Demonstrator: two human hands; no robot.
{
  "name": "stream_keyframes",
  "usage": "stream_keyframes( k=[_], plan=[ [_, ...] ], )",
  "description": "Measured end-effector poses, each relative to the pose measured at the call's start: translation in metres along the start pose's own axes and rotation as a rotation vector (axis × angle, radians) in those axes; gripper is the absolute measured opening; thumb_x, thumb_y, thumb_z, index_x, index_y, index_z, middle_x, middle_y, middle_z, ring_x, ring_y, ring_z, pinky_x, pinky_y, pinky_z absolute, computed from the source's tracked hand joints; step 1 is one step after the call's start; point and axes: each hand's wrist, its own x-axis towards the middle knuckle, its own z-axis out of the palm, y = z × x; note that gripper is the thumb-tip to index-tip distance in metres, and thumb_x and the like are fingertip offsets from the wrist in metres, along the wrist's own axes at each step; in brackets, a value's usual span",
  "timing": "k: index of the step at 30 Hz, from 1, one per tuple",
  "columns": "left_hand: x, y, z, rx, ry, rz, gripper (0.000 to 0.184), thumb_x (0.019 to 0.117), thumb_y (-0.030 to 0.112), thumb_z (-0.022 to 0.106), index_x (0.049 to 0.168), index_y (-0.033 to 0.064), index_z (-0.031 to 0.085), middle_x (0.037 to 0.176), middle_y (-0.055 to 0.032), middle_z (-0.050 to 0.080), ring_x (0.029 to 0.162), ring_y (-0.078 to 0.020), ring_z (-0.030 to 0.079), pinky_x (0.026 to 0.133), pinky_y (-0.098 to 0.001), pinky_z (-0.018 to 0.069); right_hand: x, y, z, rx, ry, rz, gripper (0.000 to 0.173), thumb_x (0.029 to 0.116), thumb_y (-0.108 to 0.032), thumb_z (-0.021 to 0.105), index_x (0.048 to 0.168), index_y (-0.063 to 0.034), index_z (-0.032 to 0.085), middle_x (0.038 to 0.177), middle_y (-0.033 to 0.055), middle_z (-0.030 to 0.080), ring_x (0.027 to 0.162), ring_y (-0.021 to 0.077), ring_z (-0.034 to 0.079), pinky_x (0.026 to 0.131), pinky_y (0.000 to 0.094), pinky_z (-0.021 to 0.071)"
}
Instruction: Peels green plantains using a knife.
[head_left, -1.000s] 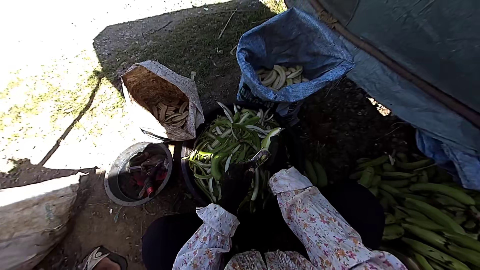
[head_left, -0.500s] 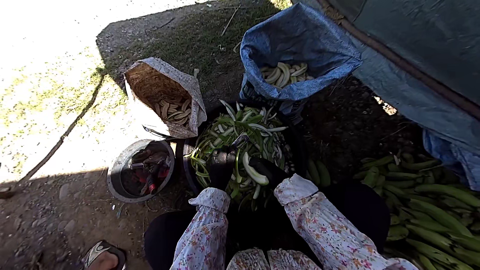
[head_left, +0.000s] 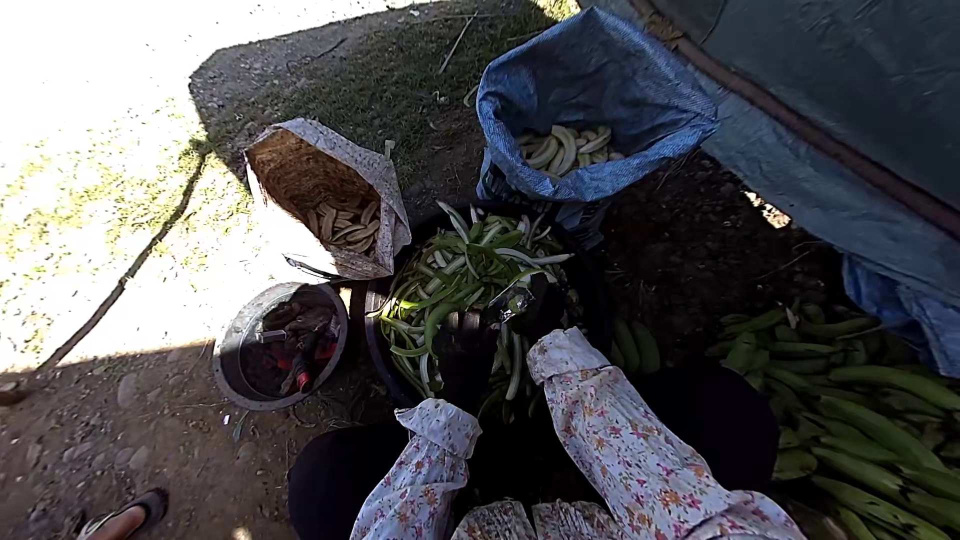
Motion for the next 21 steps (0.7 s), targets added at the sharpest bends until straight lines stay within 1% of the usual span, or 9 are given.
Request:
stream_keyframes(
  k=[1,2,4,8,12,14,16,19,21],
  plan=[
    [0.004,-0.003,0.0,0.0,-0.007,-0.007,0.045,0.0993,0.042,0.057,0.128,0.0086,0.07,0.118,-0.024,0.067,0.106,-0.0428,0.066,0.088,-0.0585,0.052,-0.001,0.001,0.007,0.224,0.01,0.026,0.038,0.0978,-0.002,0.059,0.135,0.0068,0.054,0.129,0.0259,0.061,0.123,0.0321,0.059,0.105,0.0449,0.0473],
    [0.009,-0.008,0.001,-0.008,-0.003,-0.001,0.045,0.1003,0.041,0.054,0.127,0.0087,0.07,0.117,-0.0222,0.068,0.105,-0.0404,0.067,0.087,-0.0571,0.0532,-0.001,0.003,0.016,0.501,0.0,0.078,0.028,0.1082,-0.012,0.044,0.127,0.003,0.059,0.116,0.0192,0.064,0.107,0.0237,0.063,0.093,0.0395,0.0522],
    [0.02,-0.024,0.005,-0.021,0.05,0.053,0.043,0.1016,0.039,0.053,0.122,0.0069,0.073,0.112,-0.0197,0.071,0.101,-0.0371,0.07,0.084,-0.0562,0.0559,0.0,0.018,0.021,0.771,-0.215,0.052,0.034,0.1107,-0.025,0.039,0.121,-0.0016,0.06,0.1,0.0115,0.064,0.088,0.016,0.065,0.078,0.034,0.0561],
    [0.034,-0.042,-0.003,0.001,-0.162,0.064,0.041,0.1061,0.038,0.047,0.128,0.0126,0.071,0.121,-0.0155,0.071,0.114,-0.0346,0.067,0.095,-0.0597,0.0495,0.003,0.036,-0.005,0.282,-0.643,-0.228,0.035,0.1064,-0.023,0.049,0.13,0.0011,0.059,0.119,0.0157,0.064,0.105,0.0176,0.062,0.094,0.0364,0.0509],
    [0.034,-0.037,0.002,0.168,-0.161,-0.018,0.041,0.1048,0.042,0.049,0.128,0.0164,0.071,0.118,-0.0168,0.071,0.109,-0.0367,0.068,0.092,-0.0602,0.0502,0.006,0.026,-0.024,-0.08,-0.836,-0.353,0.031,0.1071,-0.022,0.049,0.125,0.0017,0.059,0.109,0.0169,0.061,0.095,0.0211,0.058,0.087,0.041,0.0476],
    [0.031,-0.036,0.006,0.225,-0.077,-0.058,0.04,0.1033,0.042,0.05,0.125,0.0156,0.072,0.113,-0.019,0.071,0.102,-0.039,0.069,0.085,-0.0607,0.0514,0.004,0.029,-0.021,-0.018,-0.795,-0.294,0.033,0.1075,-0.024,0.046,0.128,0.0006,0.058,0.112,0.0169,0.061,0.098,0.0209,0.059,0.088,0.0409,0.0482],
    [0.029,-0.033,0.008,0.189,0.002,0.001,0.04,0.1022,0.04,0.052,0.123,0.013,0.073,0.11,-0.019,0.072,0.099,-0.039,0.071,0.082,-0.0598,0.0534,0.012,0.043,-0.009,0.278,-0.591,-0.115,0.037,0.1077,-0.024,0.044,0.131,-0.0001,0.059,0.119,0.017,0.065,0.105,0.0208,0.064,0.094,0.0394,0.052],
    [0.017,-0.022,0.006,0.048,-0.035,0.112,0.042,0.1019,0.04,0.052,0.128,0.014,0.072,0.12,-0.0192,0.07,0.108,-0.0396,0.068,0.091,-0.0606,0.0511,0.014,0.044,0.006,0.913,-0.32,0.215,0.041,0.1107,-0.035,0.037,0.119,-0.0024,0.061,0.097,0.0121,0.064,0.083,0.0182,0.064,0.074,0.0361,0.0549],
    [0.005,-0.017,0.009,-0.025,-0.055,0.184,0.044,0.1004,0.041,0.054,0.132,0.014,0.07,0.126,-0.0228,0.066,0.119,-0.0448,0.061,0.101,-0.0626,0.0451,0.013,0.04,0.006,1.229,-0.319,0.304,0.038,0.1096,-0.038,0.035,0.109,-0.0073,0.057,0.084,0.0058,0.059,0.071,0.0137,0.06,0.064,0.0321,0.0538]
  ],
)
